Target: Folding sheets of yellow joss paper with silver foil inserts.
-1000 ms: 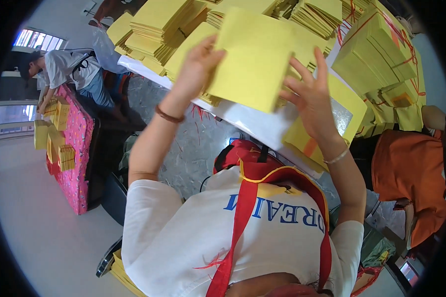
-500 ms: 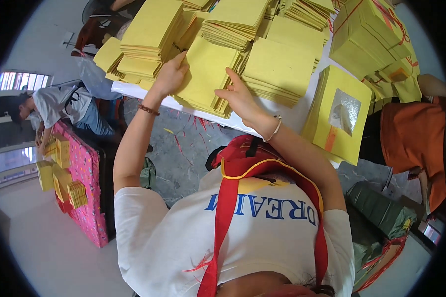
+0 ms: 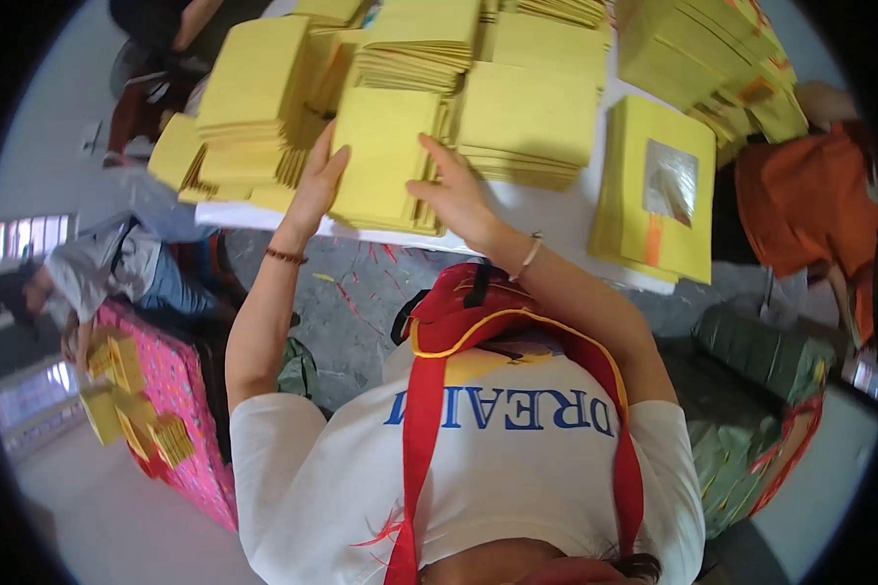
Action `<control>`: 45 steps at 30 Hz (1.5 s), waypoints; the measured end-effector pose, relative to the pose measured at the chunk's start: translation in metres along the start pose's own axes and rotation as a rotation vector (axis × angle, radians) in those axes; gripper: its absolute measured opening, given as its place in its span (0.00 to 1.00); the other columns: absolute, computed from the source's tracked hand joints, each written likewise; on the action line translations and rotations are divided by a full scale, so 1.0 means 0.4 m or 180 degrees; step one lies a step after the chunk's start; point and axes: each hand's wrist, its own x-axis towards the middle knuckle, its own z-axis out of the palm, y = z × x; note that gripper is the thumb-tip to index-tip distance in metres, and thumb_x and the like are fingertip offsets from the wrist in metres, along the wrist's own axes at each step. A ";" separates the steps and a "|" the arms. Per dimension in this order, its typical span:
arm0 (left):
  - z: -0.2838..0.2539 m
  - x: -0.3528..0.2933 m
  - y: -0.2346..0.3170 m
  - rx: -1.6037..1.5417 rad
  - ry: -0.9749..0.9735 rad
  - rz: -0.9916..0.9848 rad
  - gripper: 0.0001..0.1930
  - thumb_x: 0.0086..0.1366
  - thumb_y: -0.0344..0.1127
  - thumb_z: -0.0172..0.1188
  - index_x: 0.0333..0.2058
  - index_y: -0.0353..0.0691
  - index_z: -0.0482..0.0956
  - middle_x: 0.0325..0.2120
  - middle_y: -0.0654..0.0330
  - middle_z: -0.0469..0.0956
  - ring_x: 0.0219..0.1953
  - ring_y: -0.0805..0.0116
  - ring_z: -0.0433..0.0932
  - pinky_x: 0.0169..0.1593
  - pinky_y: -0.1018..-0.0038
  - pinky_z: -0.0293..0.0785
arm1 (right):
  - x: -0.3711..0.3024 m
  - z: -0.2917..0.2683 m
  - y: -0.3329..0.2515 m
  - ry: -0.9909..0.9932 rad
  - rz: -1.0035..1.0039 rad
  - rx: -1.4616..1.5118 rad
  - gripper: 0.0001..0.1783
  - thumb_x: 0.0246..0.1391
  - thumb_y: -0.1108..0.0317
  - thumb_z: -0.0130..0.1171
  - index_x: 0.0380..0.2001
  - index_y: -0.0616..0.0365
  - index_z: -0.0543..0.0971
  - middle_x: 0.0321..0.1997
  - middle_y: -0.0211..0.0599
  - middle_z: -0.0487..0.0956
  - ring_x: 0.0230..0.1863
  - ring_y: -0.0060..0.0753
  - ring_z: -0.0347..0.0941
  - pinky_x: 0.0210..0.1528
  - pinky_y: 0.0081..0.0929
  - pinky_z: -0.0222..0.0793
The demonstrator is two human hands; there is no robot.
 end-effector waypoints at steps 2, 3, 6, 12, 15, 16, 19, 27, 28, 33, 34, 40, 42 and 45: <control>-0.012 -0.003 -0.017 0.0255 0.0202 0.0098 0.28 0.68 0.36 0.46 0.63 0.34 0.51 0.61 0.56 0.57 0.62 0.68 0.54 0.62 0.76 0.52 | 0.002 0.010 0.024 -0.0040 -0.0073 0.0196 0.37 0.46 0.73 0.58 0.62 0.57 0.59 0.60 0.47 0.60 0.58 0.38 0.61 0.55 0.27 0.63; -0.020 -0.002 -0.022 0.0401 0.0272 0.0139 0.28 0.68 0.36 0.46 0.63 0.34 0.51 0.61 0.55 0.56 0.62 0.68 0.55 0.62 0.76 0.52 | 0.002 0.012 0.030 -0.0043 -0.0133 0.0257 0.37 0.46 0.73 0.58 0.62 0.57 0.59 0.61 0.48 0.59 0.59 0.38 0.60 0.56 0.27 0.63; -0.024 -0.008 0.017 0.0227 0.0191 0.0099 0.29 0.68 0.36 0.47 0.63 0.33 0.49 0.62 0.54 0.53 0.63 0.67 0.54 0.63 0.75 0.50 | -0.020 0.000 0.008 -0.0031 -0.0187 0.0079 0.38 0.46 0.72 0.58 0.62 0.57 0.57 0.62 0.48 0.56 0.63 0.40 0.56 0.56 0.28 0.63; 0.017 -0.018 0.111 0.0120 0.0450 0.0067 0.31 0.66 0.33 0.50 0.63 0.35 0.48 0.63 0.53 0.51 0.63 0.64 0.54 0.62 0.73 0.52 | -0.140 -0.165 -0.093 -0.0430 -0.0678 0.0421 0.33 0.53 0.66 0.56 0.61 0.55 0.59 0.62 0.44 0.59 0.60 0.34 0.58 0.52 0.27 0.65; 0.019 -0.051 0.130 0.1049 0.0809 0.0747 0.28 0.66 0.33 0.51 0.62 0.34 0.53 0.61 0.52 0.56 0.61 0.62 0.57 0.61 0.72 0.55 | -0.208 -0.311 -0.112 -0.0751 -0.0064 0.0669 0.26 0.55 0.66 0.55 0.57 0.55 0.66 0.55 0.37 0.69 0.55 0.28 0.64 0.51 0.23 0.65; 0.047 -0.066 0.156 0.1016 0.0796 0.0770 0.28 0.66 0.33 0.51 0.62 0.34 0.53 0.61 0.52 0.56 0.61 0.62 0.57 0.61 0.72 0.55 | -0.230 -0.366 -0.102 -0.0653 -0.0116 0.0730 0.23 0.56 0.67 0.54 0.56 0.56 0.68 0.52 0.34 0.72 0.53 0.27 0.66 0.51 0.22 0.64; 0.199 -0.131 0.241 0.1819 0.1296 0.1627 0.22 0.65 0.33 0.52 0.55 0.33 0.65 0.55 0.52 0.66 0.56 0.60 0.66 0.59 0.68 0.58 | -0.270 -0.539 -0.086 0.0023 -0.0474 -0.0854 0.21 0.55 0.68 0.54 0.54 0.52 0.70 0.53 0.33 0.71 0.54 0.28 0.66 0.52 0.23 0.63; 0.794 -0.056 0.203 0.2661 -0.1332 0.3023 0.35 0.49 0.44 0.65 0.54 0.36 0.66 0.54 0.49 0.64 0.56 0.50 0.62 0.56 0.61 0.61 | -0.152 -0.833 0.009 0.0283 -0.1873 -0.4849 0.22 0.52 0.60 0.55 0.53 0.42 0.70 0.60 0.31 0.65 0.63 0.39 0.57 0.60 0.58 0.47; 0.820 -0.044 0.189 0.2683 -0.1315 0.2999 0.35 0.49 0.44 0.65 0.54 0.36 0.66 0.54 0.49 0.64 0.56 0.50 0.62 0.56 0.61 0.61 | -0.140 -0.845 0.020 0.0068 -0.1978 -0.4875 0.23 0.52 0.59 0.55 0.54 0.40 0.69 0.61 0.32 0.65 0.64 0.38 0.55 0.60 0.60 0.46; 0.867 -0.028 0.137 0.2924 -0.1368 0.2876 0.38 0.45 0.44 0.66 0.54 0.33 0.65 0.54 0.45 0.63 0.57 0.49 0.61 0.56 0.61 0.62 | -0.117 -0.857 0.098 0.0221 -0.2021 -0.4468 0.24 0.56 0.55 0.51 0.57 0.38 0.66 0.64 0.32 0.61 0.65 0.36 0.54 0.61 0.61 0.44; 0.868 -0.029 0.133 0.2951 -0.1329 0.2866 0.38 0.45 0.44 0.66 0.54 0.33 0.65 0.55 0.44 0.63 0.57 0.49 0.61 0.56 0.61 0.62 | -0.113 -0.855 0.100 0.0209 -0.1979 -0.4494 0.24 0.56 0.54 0.49 0.57 0.38 0.66 0.64 0.31 0.60 0.66 0.35 0.52 0.61 0.61 0.42; 0.858 -0.016 0.143 0.2858 -0.1573 0.2858 0.36 0.48 0.44 0.64 0.54 0.33 0.65 0.54 0.46 0.63 0.56 0.51 0.61 0.57 0.64 0.62 | -0.107 -0.869 0.113 0.0162 -0.1914 -0.4383 0.23 0.57 0.51 0.47 0.56 0.38 0.68 0.65 0.30 0.59 0.67 0.34 0.50 0.64 0.61 0.34; 0.844 -0.009 0.157 0.2608 -0.1657 0.2710 0.33 0.48 0.43 0.63 0.52 0.33 0.66 0.53 0.47 0.64 0.55 0.52 0.63 0.56 0.65 0.63 | -0.108 -0.880 0.108 0.0100 -0.1836 -0.4294 0.24 0.57 0.50 0.48 0.56 0.38 0.68 0.66 0.29 0.59 0.68 0.34 0.48 0.65 0.60 0.32; 0.828 0.010 0.156 0.2321 -0.1751 0.2677 0.28 0.50 0.42 0.62 0.48 0.35 0.69 0.50 0.50 0.67 0.53 0.54 0.65 0.54 0.66 0.66 | -0.108 -0.895 0.102 -0.0015 -0.1781 -0.3708 0.22 0.55 0.49 0.51 0.51 0.41 0.73 0.64 0.28 0.63 0.69 0.34 0.48 0.67 0.56 0.25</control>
